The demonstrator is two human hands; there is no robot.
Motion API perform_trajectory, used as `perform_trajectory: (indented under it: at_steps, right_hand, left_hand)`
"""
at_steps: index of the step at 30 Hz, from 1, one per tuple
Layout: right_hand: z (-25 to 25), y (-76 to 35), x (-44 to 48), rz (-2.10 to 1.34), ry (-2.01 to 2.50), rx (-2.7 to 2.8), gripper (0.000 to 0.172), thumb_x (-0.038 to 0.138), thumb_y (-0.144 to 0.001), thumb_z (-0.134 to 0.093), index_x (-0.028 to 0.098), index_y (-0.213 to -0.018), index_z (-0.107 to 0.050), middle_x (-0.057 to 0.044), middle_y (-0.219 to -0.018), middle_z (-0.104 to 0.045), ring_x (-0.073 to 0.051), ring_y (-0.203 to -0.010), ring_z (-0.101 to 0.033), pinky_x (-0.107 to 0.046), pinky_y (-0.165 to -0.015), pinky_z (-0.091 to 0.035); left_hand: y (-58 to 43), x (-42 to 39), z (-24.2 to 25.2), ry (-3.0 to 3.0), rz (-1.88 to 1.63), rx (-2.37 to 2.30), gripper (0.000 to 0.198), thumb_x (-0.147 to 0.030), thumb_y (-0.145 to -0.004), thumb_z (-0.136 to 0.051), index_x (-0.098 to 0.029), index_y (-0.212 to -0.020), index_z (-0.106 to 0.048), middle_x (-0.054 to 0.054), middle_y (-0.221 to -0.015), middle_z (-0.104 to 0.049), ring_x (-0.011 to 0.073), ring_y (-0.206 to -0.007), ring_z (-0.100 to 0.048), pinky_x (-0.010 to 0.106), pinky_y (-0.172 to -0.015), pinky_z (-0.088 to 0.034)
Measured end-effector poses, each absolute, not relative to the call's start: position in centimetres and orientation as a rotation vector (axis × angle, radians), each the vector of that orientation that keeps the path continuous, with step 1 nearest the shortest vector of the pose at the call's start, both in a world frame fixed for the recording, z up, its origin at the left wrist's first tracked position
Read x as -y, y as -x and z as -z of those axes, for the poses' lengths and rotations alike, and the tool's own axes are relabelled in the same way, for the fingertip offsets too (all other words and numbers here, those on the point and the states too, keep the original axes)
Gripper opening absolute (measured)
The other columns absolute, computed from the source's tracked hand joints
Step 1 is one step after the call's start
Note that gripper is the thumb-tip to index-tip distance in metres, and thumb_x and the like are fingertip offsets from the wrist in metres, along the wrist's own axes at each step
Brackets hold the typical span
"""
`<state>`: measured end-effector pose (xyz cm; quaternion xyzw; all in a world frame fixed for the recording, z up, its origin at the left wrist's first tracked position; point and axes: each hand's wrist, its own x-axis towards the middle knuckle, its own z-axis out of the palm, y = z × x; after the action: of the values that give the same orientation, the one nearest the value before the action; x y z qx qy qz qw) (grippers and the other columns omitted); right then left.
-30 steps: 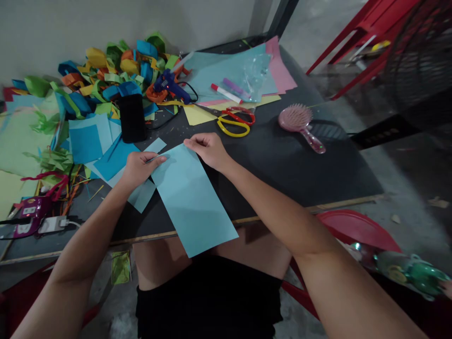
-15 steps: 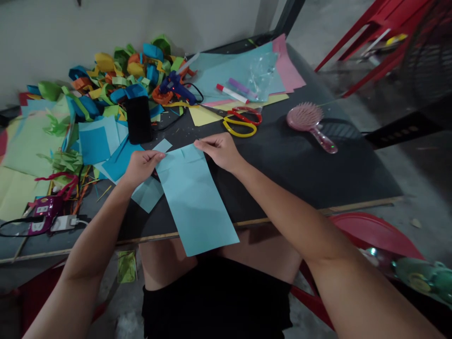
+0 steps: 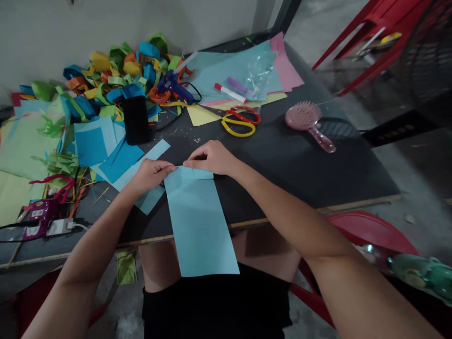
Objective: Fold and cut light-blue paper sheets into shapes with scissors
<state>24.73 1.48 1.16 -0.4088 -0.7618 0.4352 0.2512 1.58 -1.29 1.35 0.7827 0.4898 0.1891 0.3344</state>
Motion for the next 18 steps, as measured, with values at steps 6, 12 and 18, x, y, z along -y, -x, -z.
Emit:
perform_trajectory:
  at_steps: [6,12,18]
  right_hand:
    - [-0.9,-24.3,-1.6,-1.201,1.094,2.126,0.026,0.046,-0.076,-0.072,0.022,-0.078,-0.080,-0.002,-0.072,-0.076,-0.017,-0.066,-0.067,-0.027,-0.060,-0.044]
    - [-0.5,-24.5,-3.0,-1.299,1.162,2.076,0.022,0.042,-0.071,-0.077,0.021,-0.079,-0.081,-0.003,-0.071,-0.076,-0.018,-0.066,-0.067,-0.027,-0.060,-0.046]
    - [-0.3,-25.4,-4.2,-1.367,1.214,2.028,0.024,0.039,-0.069,-0.079,0.020,-0.082,-0.081,-0.004,-0.072,-0.076,-0.017,-0.066,-0.069,-0.027,-0.063,-0.053]
  left_hand:
    - [-1.9,1.3,-1.6,-2.087,-0.478,-1.242,0.036,-0.043,-0.091,-0.051,-0.020,-0.077,-0.075,-0.001,-0.055,-0.065,0.0122,-0.053,-0.060,0.021,-0.053,-0.041]
    - [-1.5,0.6,-1.3,-1.964,-0.506,-1.283,0.033,-0.045,-0.088,-0.055,-0.020,-0.082,-0.076,0.000,-0.064,-0.070,0.0110,-0.047,-0.058,0.021,-0.048,-0.043]
    - [-0.4,-0.4,-0.5,-1.912,-0.546,-1.336,0.038,-0.049,-0.087,-0.056,-0.017,-0.083,-0.076,0.001,-0.061,-0.069,0.0105,-0.045,-0.057,0.020,-0.046,-0.042]
